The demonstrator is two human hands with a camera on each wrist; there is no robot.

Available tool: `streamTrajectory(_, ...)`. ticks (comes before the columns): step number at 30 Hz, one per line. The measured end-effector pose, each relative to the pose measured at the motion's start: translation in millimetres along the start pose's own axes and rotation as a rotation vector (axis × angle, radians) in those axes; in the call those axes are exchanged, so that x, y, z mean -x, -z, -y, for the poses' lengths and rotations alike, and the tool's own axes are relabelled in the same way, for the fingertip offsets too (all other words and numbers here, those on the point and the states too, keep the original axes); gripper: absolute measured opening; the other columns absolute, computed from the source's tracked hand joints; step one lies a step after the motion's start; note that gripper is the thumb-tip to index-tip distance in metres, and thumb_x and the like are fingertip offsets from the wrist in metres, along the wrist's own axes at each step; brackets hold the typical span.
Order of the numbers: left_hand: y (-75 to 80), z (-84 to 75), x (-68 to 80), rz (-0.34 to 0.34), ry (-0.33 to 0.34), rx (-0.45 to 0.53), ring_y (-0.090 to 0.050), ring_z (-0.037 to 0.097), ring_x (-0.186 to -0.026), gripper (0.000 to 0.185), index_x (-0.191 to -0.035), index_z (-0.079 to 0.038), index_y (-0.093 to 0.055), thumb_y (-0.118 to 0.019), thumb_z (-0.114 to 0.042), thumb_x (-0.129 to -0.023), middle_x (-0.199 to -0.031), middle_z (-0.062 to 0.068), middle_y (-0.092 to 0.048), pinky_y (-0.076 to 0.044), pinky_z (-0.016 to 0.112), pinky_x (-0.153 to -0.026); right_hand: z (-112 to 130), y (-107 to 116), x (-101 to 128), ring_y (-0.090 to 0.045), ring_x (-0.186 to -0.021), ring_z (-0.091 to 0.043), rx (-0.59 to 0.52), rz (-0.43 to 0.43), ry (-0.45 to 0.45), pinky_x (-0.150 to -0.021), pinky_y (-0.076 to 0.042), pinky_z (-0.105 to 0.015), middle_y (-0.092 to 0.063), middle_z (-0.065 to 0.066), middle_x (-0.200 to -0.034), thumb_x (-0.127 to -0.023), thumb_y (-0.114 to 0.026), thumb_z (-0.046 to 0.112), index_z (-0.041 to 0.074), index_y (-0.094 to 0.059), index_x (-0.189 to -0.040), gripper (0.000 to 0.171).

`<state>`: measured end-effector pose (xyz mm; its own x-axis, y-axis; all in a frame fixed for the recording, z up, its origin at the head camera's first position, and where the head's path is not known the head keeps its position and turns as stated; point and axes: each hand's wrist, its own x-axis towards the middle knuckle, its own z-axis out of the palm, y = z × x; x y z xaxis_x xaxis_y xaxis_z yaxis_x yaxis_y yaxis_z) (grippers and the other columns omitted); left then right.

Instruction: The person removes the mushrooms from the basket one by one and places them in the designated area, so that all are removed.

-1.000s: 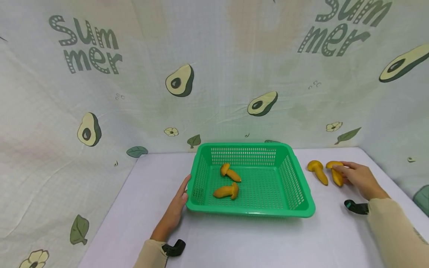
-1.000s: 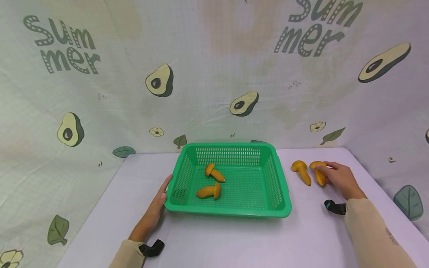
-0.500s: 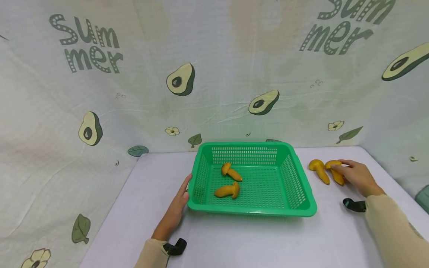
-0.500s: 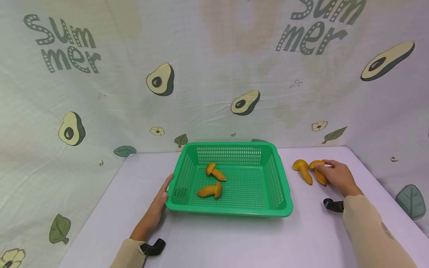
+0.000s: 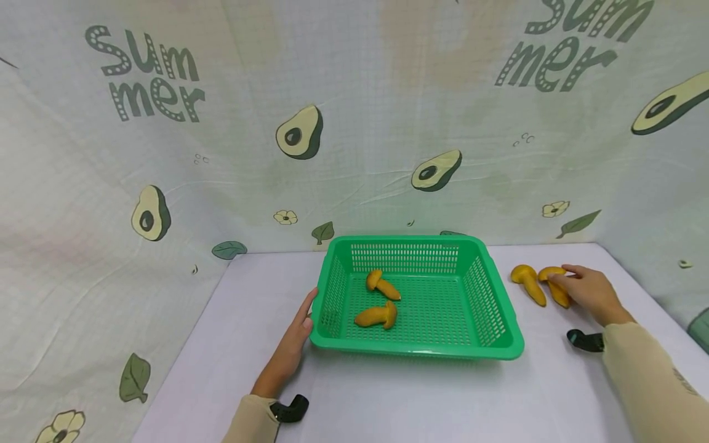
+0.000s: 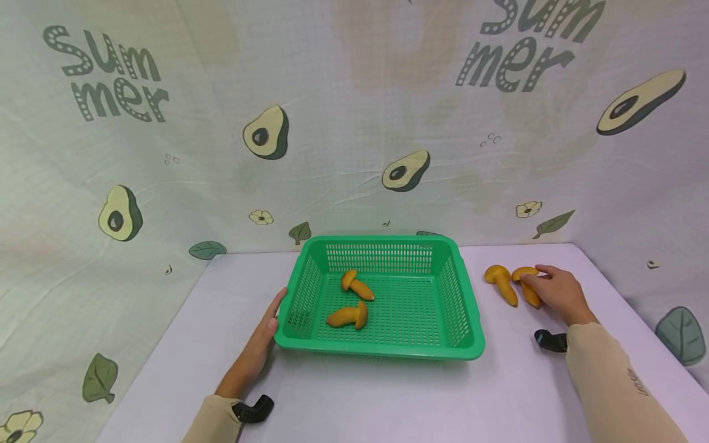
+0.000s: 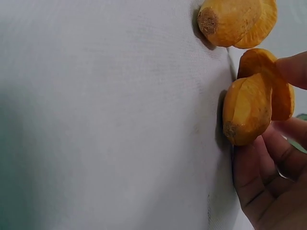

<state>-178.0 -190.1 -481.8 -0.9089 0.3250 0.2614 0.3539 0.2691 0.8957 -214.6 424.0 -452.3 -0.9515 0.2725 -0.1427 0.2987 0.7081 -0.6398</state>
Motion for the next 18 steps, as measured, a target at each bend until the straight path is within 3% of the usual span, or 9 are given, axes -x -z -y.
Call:
streamTrajectory(7, 0.2, 0.0, 0.9, 0.007, -0.003, 0.013, -0.033, 0.044, -0.142, 0.054, -0.162, -0.030, -0.017, -0.027, -0.037, -0.109, -0.165, 0.007, -0.019, -0.014, 0.075, -0.108, -0.5, -0.9, -0.3, -0.037, -0.117, -0.056, 0.022, -0.025, 0.029, -0.096, -0.035, -0.071, -0.031, -0.046, -0.139, -0.100, -0.043, 0.060, -0.016, -0.027, -0.147, 0.091)
streamTrajectory(12, 0.7, -0.1, 0.5, 0.012, -0.014, 0.026, -0.035, 0.043, -0.140, 0.054, -0.162, -0.029, -0.016, -0.026, -0.036, -0.110, -0.165, 0.009, -0.021, -0.015, 0.074, -0.108, 2.5, 0.6, 0.2, -0.033, -0.121, -0.059, 0.029, -0.021, 0.004, -0.098, -0.032, -0.072, -0.029, -0.047, -0.140, -0.102, -0.042, 0.056, -0.016, -0.026, -0.148, 0.087)
streamTrajectory(18, 0.8, 0.9, 0.2, 0.014, -0.012, 0.031, -0.034, 0.043, -0.141, 0.054, -0.162, -0.029, -0.016, -0.026, -0.034, -0.110, -0.165, 0.008, -0.020, -0.013, 0.074, -0.109, 2.2, 0.6, 1.9, -0.038, -0.116, -0.055, 0.011, -0.042, -0.008, -0.095, -0.037, -0.069, -0.031, -0.046, -0.139, -0.103, -0.040, 0.051, -0.016, -0.027, -0.148, 0.081)
